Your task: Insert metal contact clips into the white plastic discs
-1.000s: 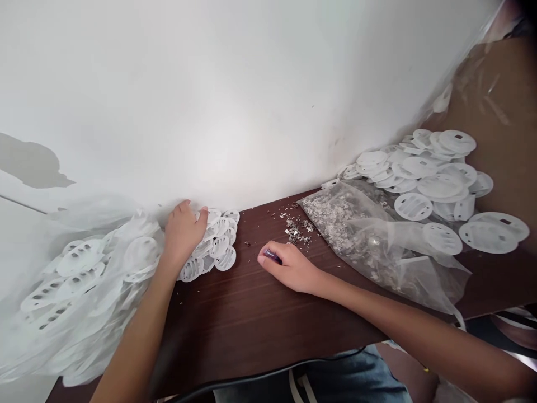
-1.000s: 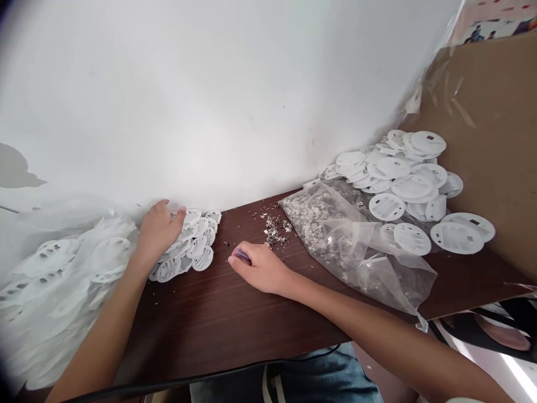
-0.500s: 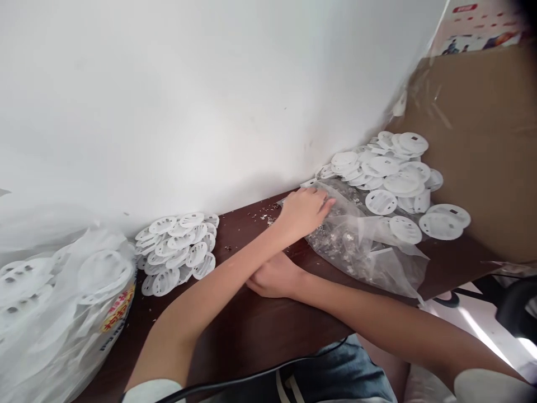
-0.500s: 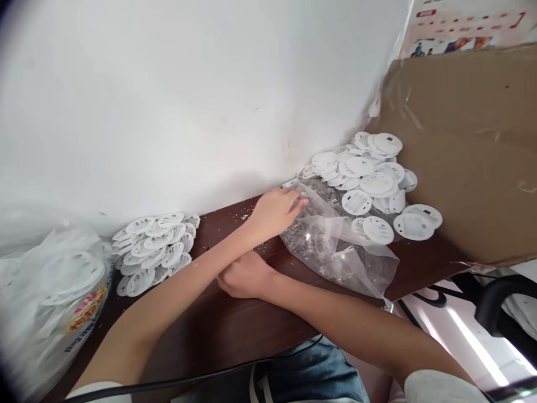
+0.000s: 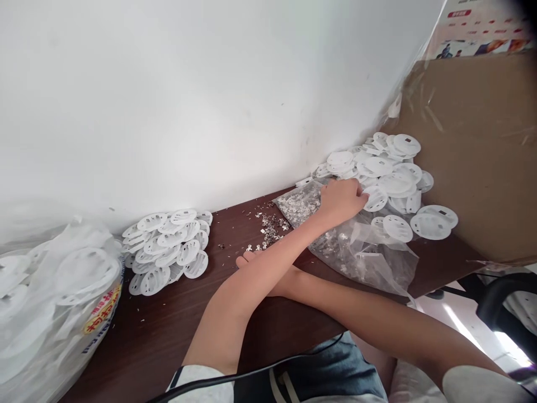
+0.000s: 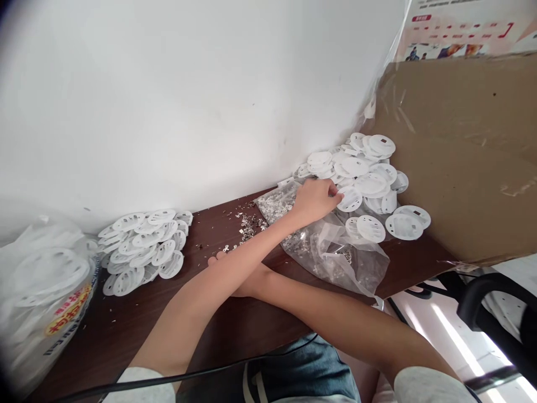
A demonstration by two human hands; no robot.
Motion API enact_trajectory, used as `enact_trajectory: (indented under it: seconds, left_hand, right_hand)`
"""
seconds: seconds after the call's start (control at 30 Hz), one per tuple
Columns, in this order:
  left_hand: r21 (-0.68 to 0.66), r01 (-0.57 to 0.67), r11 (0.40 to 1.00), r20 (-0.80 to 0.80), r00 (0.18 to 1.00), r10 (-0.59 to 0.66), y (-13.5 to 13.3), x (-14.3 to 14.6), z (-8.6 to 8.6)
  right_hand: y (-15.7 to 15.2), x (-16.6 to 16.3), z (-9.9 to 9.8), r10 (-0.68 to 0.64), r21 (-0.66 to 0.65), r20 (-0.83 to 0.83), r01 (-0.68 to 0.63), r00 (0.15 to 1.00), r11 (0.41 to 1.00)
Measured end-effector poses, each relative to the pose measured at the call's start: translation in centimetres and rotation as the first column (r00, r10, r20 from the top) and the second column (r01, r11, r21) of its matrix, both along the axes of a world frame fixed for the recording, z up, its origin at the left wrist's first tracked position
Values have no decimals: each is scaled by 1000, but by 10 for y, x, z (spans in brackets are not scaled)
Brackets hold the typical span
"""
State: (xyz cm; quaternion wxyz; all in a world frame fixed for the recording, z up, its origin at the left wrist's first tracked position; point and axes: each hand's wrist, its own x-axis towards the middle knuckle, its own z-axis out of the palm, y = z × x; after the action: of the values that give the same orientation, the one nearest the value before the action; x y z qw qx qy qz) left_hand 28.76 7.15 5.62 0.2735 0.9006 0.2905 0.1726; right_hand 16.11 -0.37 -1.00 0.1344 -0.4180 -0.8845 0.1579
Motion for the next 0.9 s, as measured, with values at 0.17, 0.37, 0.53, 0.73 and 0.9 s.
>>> enact_trajectory:
  seconds: [0.17, 0.37, 0.53, 0.73, 0.9]
  left_hand:
    - [-249, 7, 968, 232, 971, 53, 0, -52, 29]
    - [-397, -139, 907, 553, 753, 357, 25, -164, 34]
    - [-566, -354, 744, 493, 578, 650, 26, -259, 7]
    - [-666, -357, 655, 361, 614, 702, -7, -296, -37]
    - [-580, -328, 745, 385, 696, 606, -24, -297, -53]
  right_hand:
    - [0, -1, 3, 18, 137, -29, -14, 999, 990]
    - [-11, -1, 22, -74, 121, 100, 62, 992, 991]
    - [8, 35, 53, -404, 103, 58, 397, 913, 912]
    - [30, 103, 72, -586, 78, 35, 582, 810, 809]
    - [23, 98, 66, -569, 59, 227, 572, 790, 818]
